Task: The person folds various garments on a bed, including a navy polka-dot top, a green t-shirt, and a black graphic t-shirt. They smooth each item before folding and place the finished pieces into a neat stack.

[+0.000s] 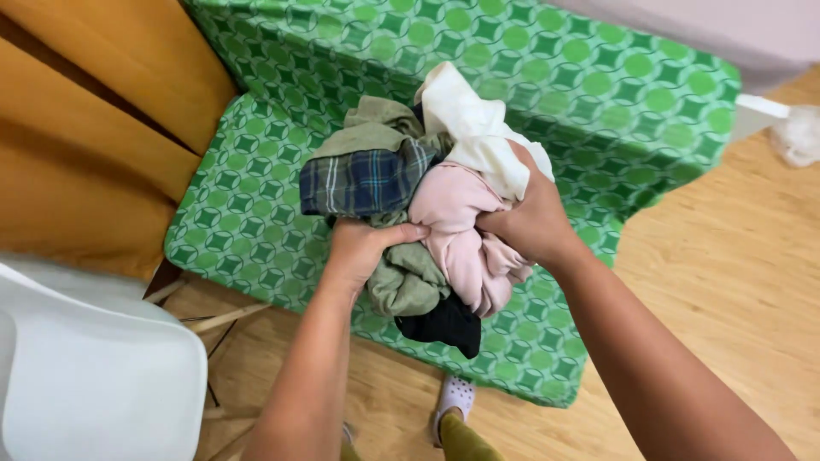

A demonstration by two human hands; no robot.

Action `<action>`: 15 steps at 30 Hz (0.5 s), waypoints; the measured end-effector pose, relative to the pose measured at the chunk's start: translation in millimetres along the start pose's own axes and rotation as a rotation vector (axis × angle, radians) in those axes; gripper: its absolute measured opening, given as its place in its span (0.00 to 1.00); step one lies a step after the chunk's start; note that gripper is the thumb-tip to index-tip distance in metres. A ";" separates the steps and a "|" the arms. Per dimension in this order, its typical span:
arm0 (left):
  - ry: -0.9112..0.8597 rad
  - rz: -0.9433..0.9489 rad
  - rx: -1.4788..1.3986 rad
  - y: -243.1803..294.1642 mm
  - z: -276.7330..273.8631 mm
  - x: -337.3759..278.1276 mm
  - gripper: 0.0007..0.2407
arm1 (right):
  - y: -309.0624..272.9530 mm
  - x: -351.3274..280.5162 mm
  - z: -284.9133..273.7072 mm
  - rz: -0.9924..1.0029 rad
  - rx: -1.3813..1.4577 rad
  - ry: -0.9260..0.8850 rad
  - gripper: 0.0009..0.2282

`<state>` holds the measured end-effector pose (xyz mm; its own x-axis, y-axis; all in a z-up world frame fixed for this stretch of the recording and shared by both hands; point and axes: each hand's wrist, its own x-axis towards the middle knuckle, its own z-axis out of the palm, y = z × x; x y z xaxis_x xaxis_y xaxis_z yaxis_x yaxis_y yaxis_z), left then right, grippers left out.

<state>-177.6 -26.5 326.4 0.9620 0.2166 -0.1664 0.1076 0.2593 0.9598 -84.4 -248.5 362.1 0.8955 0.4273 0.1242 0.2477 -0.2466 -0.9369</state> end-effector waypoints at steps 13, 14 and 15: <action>-0.078 0.023 -0.028 29.6 29.8 -21.4 0.18 | -69.3 -29.2 -37.3 0.049 -0.139 0.068 0.42; -0.089 0.039 -0.018 33.7 29.1 -20.7 0.18 | -75.6 -29.3 -37.6 0.059 -0.167 0.077 0.42; -0.101 0.054 -0.008 37.6 29.0 -20.2 0.18 | -81.6 -29.6 -38.2 0.069 -0.194 0.085 0.42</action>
<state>-185.7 -48.4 372.4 0.9867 0.1348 -0.0905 0.0534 0.2575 0.9648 -117.0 -274.2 447.4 0.9388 0.3305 0.0968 0.2438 -0.4393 -0.8646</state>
